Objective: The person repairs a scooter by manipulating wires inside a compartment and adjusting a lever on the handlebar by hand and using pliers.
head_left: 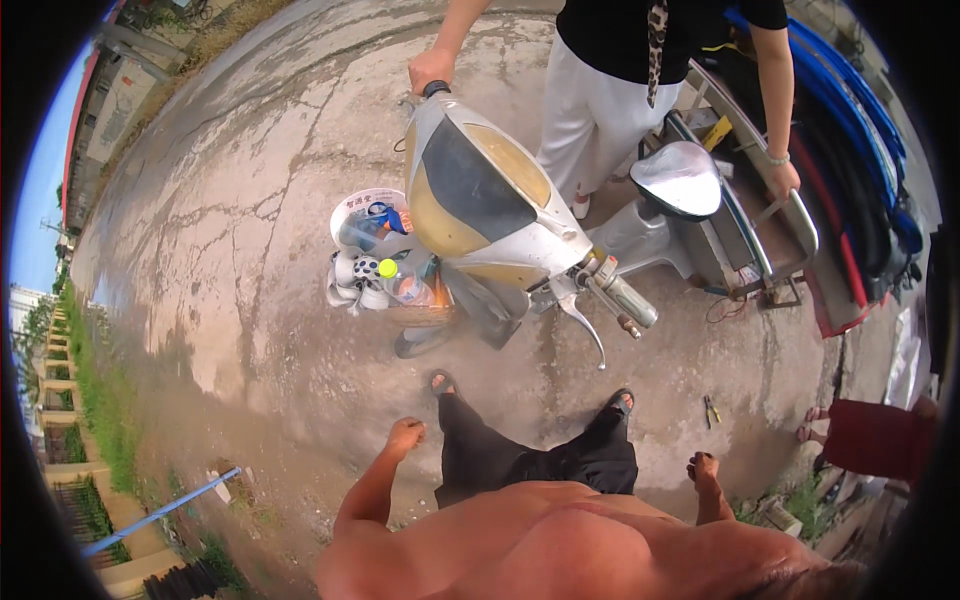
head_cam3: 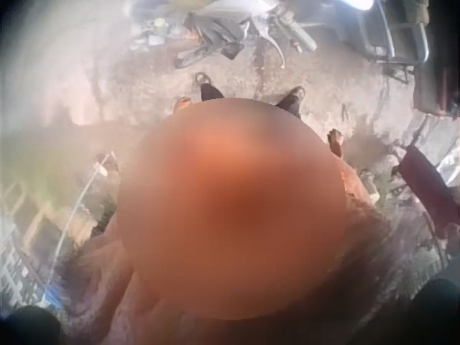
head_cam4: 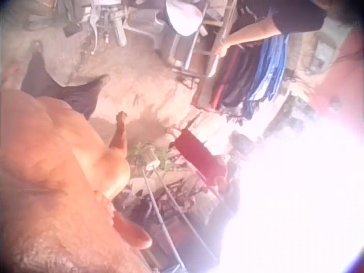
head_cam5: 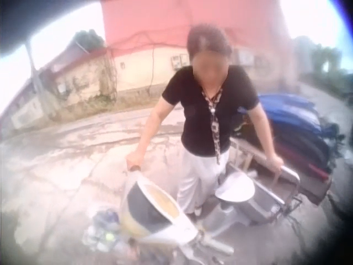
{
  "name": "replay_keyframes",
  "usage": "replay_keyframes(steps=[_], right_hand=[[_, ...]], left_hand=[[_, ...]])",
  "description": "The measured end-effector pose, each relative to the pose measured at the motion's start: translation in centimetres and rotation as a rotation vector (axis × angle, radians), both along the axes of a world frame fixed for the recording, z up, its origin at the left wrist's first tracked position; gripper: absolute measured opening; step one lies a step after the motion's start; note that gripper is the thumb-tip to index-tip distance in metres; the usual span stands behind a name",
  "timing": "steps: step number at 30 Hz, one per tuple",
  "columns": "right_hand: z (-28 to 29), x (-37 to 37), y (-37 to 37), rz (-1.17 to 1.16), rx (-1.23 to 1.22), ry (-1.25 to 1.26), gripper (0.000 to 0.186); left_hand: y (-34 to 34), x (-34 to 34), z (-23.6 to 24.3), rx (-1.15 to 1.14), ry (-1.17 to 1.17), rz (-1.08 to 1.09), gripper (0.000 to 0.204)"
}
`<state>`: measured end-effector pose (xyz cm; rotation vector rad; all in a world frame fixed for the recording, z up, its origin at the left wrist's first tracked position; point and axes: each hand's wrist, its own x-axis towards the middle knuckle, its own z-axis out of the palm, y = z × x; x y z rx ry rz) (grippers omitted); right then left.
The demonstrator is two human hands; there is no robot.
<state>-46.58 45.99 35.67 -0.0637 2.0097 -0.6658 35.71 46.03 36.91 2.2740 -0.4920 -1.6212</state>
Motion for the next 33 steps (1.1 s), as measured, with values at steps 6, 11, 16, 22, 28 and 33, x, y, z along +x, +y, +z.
replay_keyframes(steps=[6, 11, 16, 22, 28, 33], right_hand=[[8.3, 30.2, -6.0, 0.417, -0.102, -0.163, 0.034], [21.4, 51.6, -12.5, 0.810, -0.197, -0.263, 0.029], [24.7, 62.6, -16.4, 0.895, -0.366, -0.401, 0.029], [26.6, 69.6, -23.4, 0.780, -0.606, -0.538, 0.028], [30.5, 74.0, -28.9, 0.664, -0.651, -0.483, 0.027], [30.5, 77.3, -32.1, 0.612, -0.907, -0.339, 0.022]], left_hand=[[-0.8, 22.4, 1.4, -0.251, -0.174, 0.185, 0.018], [-14.7, 31.5, 11.1, -0.579, -0.244, 0.263, 0.016], [-32.0, 29.3, 19.3, -0.822, 0.036, 0.140, 0.016], [-45.7, 22.3, 23.6, -0.860, 0.375, -0.024, 0.017], [-55.9, 15.2, 23.7, -0.762, 0.377, -0.195, 0.027], [-62.0, 10.6, 21.2, -0.466, 0.638, -0.181, 0.031]])
